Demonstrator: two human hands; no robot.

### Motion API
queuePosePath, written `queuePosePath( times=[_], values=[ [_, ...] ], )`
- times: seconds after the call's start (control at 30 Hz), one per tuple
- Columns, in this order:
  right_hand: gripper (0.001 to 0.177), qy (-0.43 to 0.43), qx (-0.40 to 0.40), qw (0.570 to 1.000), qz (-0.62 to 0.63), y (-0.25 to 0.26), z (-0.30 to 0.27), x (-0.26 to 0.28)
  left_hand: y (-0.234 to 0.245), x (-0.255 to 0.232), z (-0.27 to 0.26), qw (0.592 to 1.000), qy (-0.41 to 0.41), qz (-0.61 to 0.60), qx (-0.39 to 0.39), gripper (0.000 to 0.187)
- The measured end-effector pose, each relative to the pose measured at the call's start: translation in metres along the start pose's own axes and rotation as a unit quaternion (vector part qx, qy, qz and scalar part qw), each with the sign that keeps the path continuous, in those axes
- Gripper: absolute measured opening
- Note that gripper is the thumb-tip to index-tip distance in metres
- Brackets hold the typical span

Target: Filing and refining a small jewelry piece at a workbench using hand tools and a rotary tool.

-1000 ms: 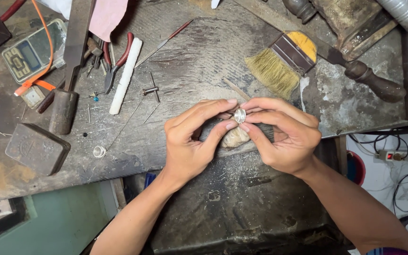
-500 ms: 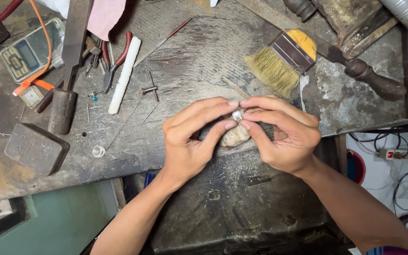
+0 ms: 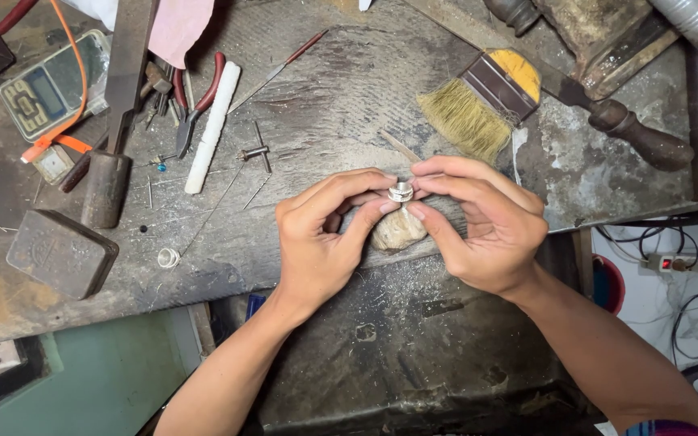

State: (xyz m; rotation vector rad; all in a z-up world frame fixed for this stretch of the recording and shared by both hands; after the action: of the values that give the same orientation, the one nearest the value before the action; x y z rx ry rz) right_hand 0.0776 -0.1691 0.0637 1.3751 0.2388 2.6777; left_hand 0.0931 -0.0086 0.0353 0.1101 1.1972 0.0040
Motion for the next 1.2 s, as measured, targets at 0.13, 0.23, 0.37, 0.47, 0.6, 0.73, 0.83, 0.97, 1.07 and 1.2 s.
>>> queuePosePath(
  times=[0.13, 0.23, 0.37, 0.47, 0.6, 0.73, 0.83, 0.97, 1.07, 1.2],
  values=[
    [0.015, 0.001, -0.003, 1.000, -0.002, 0.000, -0.001, 0.000, -0.001, 0.001, 0.000, 1.000, 0.005, -0.006, 0.001, 0.011],
    [0.016, 0.005, -0.013, 1.000, -0.001, 0.000, -0.001, 0.001, -0.001, 0.004, -0.002, 1.000, 0.009, -0.006, 0.002, 0.010],
    [0.015, 0.019, -0.038, 0.999, -0.006, 0.005, -0.005, -0.001, -0.002, 0.005, -0.002, 1.000, 0.017, -0.008, 0.002, 0.009],
    [0.015, 0.025, -0.039, 0.999, -0.005, 0.007, -0.008, 0.001, -0.003, 0.004, -0.003, 0.999, 0.021, -0.027, -0.008, 0.009],
    [0.014, 0.008, -0.071, 0.997, 0.002, 0.008, -0.008, 0.002, 0.001, 0.008, -0.004, 0.997, 0.022, -0.070, -0.031, 0.009],
    [0.018, 0.011, -0.052, 0.994, -0.096, 0.005, -0.007, 0.016, 0.006, 0.009, -0.004, 0.998, 0.039, -0.042, -0.032, 0.010],
    [0.016, 0.032, -0.002, 0.984, -0.174, -0.013, 0.001, 0.034, 0.008, 0.014, -0.005, 0.998, 0.050, -0.016, -0.022, 0.010],
    [0.008, 0.120, 0.146, 0.973, -0.131, -0.078, 0.042, 0.076, 0.013, 0.019, -0.005, 0.998, 0.035, 0.041, -0.020, 0.027],
    [0.010, 0.104, 0.345, 0.924, -0.125, -0.152, 0.052, 0.057, 0.016, 0.029, -0.007, 0.998, 0.045, 0.039, -0.034, 0.024],
    [0.011, 0.086, 0.442, 0.887, -0.099, -0.239, 0.072, 0.025, 0.015, 0.045, -0.012, 0.996, 0.058, 0.036, -0.052, 0.022]
  ],
)
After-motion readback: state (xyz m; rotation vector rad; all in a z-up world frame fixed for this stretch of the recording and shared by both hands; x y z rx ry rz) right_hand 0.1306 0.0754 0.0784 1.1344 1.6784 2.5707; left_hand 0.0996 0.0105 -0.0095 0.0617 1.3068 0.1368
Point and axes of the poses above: each hand's wrist, its own z-axis towards the middle knuckle, its own y-axis out of the back of the hand, x = y × z, the point moved 10 cm from there along z, towards the middle knuckle
